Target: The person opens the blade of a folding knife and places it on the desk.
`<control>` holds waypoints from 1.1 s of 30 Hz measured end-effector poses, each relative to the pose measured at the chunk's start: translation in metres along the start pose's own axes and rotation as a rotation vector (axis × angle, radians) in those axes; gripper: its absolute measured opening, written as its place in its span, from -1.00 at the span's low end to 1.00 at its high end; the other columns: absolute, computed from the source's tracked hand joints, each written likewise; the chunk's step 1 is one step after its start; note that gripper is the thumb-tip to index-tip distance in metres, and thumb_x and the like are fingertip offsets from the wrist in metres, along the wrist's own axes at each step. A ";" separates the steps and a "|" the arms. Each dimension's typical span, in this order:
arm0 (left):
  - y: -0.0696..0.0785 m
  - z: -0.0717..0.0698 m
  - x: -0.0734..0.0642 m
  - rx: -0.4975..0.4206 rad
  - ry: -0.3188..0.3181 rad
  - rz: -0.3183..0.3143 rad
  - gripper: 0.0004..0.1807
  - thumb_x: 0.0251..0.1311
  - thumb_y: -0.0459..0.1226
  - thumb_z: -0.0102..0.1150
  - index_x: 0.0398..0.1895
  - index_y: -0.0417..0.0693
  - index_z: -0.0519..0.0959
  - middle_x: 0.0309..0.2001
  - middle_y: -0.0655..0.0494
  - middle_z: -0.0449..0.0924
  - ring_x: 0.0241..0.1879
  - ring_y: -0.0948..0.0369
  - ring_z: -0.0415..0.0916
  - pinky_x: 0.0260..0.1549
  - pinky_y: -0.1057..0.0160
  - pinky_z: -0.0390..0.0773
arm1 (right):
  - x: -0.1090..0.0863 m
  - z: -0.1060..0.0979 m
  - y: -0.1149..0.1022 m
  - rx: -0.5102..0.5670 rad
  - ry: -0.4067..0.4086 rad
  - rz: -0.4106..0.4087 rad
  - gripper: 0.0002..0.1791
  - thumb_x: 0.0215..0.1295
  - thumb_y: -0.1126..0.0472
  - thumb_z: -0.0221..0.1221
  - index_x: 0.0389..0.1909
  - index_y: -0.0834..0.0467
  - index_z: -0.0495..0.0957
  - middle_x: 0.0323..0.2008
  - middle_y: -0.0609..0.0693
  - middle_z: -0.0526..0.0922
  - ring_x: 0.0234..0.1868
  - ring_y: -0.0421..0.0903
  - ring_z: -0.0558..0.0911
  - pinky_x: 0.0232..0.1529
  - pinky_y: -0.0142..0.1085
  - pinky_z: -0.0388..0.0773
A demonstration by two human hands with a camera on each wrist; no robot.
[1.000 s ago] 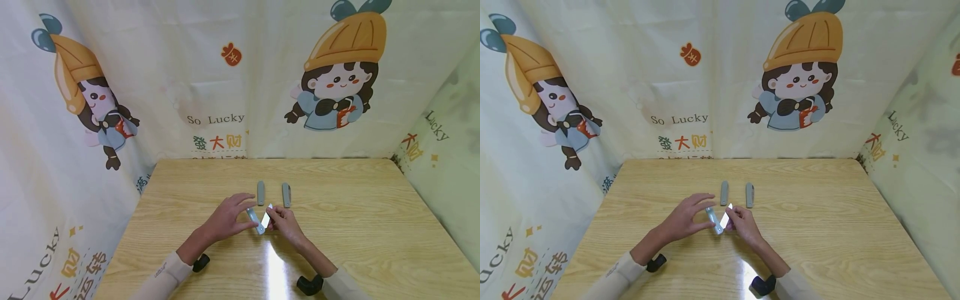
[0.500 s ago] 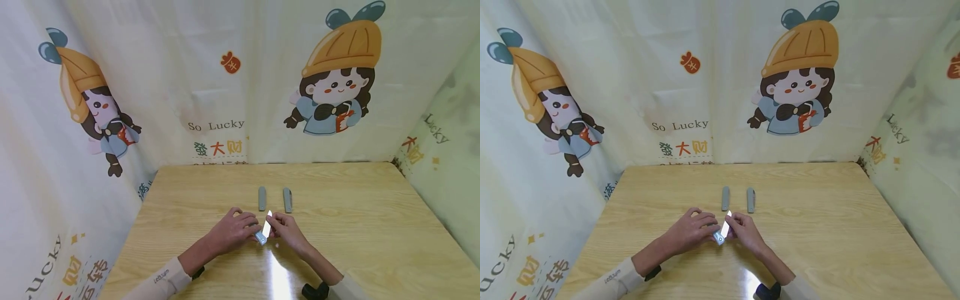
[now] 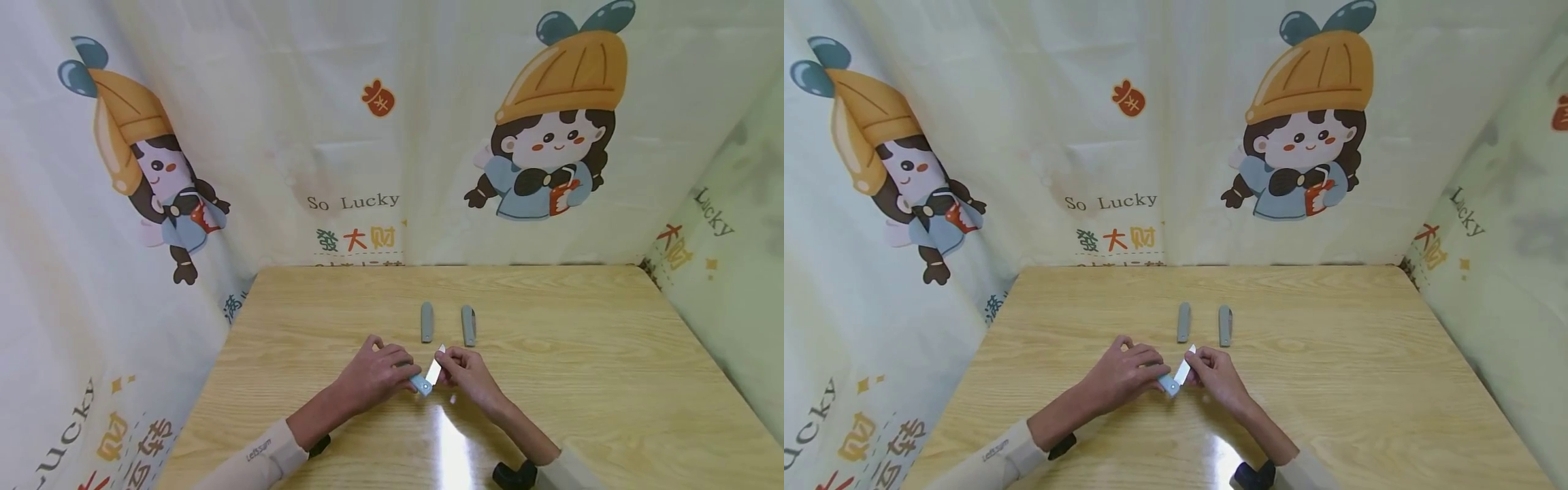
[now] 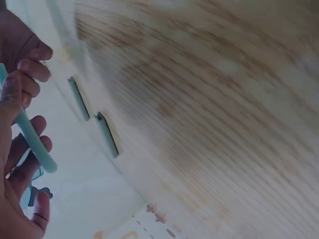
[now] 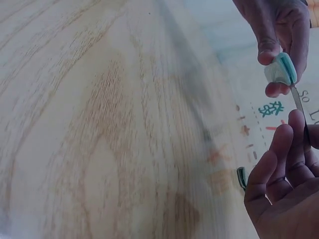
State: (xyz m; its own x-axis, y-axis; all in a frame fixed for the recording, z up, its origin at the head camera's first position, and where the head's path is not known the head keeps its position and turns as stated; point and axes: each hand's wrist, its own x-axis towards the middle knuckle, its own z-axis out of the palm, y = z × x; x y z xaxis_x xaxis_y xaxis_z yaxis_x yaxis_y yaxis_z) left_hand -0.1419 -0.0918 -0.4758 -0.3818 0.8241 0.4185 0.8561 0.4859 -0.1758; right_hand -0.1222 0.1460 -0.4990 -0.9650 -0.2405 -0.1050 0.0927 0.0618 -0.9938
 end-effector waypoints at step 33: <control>0.002 0.002 -0.014 0.027 0.101 -0.203 -0.64 0.08 0.17 0.42 -0.22 0.17 0.78 -0.28 0.28 0.70 -0.30 0.23 0.55 -0.31 0.12 0.31 | -0.004 -0.001 0.001 0.009 0.156 -0.008 -0.64 0.50 0.14 0.20 -0.47 0.29 0.50 -0.60 0.00 0.57 -0.54 -0.14 0.43 -0.43 -0.32 0.42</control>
State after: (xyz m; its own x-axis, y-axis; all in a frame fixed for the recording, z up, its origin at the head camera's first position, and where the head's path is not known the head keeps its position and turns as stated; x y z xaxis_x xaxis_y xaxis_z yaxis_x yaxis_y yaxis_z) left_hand -0.1360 -0.1018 -0.4840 -0.5075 0.6757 0.5347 0.7550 0.6478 -0.1020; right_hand -0.1184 0.1481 -0.4991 -0.9921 -0.0871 -0.0907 0.0865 0.0515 -0.9949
